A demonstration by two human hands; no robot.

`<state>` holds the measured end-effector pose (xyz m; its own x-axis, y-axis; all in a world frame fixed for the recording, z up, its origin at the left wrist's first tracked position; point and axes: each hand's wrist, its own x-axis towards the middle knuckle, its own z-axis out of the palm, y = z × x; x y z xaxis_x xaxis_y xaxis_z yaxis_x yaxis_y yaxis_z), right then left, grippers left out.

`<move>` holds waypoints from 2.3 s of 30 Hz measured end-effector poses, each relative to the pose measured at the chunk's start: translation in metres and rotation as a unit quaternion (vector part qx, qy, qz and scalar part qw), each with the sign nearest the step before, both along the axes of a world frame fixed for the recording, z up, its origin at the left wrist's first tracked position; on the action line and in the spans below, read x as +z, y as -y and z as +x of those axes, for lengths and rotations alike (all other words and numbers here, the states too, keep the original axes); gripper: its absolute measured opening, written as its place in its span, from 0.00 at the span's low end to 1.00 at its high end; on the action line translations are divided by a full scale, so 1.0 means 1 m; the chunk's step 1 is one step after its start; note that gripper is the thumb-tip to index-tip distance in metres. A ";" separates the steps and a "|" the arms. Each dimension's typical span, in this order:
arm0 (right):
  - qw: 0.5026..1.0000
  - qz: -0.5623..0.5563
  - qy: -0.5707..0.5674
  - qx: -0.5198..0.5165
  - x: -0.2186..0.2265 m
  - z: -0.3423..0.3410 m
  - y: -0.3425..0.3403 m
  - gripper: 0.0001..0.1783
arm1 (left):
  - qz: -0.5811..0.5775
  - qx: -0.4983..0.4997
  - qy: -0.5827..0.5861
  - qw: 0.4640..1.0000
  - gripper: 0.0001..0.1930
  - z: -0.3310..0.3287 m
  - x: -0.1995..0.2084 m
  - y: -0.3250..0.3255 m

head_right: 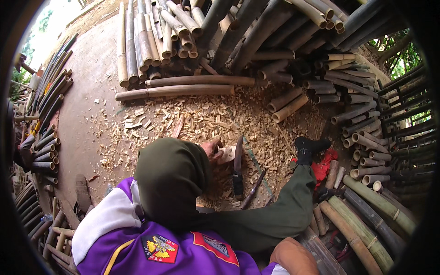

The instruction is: The person sits on the ground and uses a knife to shave the outer layer of bamboo poles. They repeatedly pick up poles, shave them, and place them back into a nearby stack.

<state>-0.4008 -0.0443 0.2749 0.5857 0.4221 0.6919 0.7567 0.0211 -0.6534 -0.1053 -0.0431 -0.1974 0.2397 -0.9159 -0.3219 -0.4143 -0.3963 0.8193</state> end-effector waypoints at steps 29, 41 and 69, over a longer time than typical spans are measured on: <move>0.428 0.046 -0.535 -0.726 -0.411 0.013 0.053 0.16 | -0.145 0.554 0.108 0.813 0.26 0.430 0.154 0.213; 0.346 -0.134 -0.636 -0.677 -0.421 0.073 0.029 0.38 | 0.058 0.273 0.396 0.875 0.56 0.359 0.222 0.311; 0.447 -0.091 -0.644 -0.614 -0.440 0.060 0.023 0.29 | -0.254 0.336 -0.389 0.819 0.22 0.284 0.169 0.108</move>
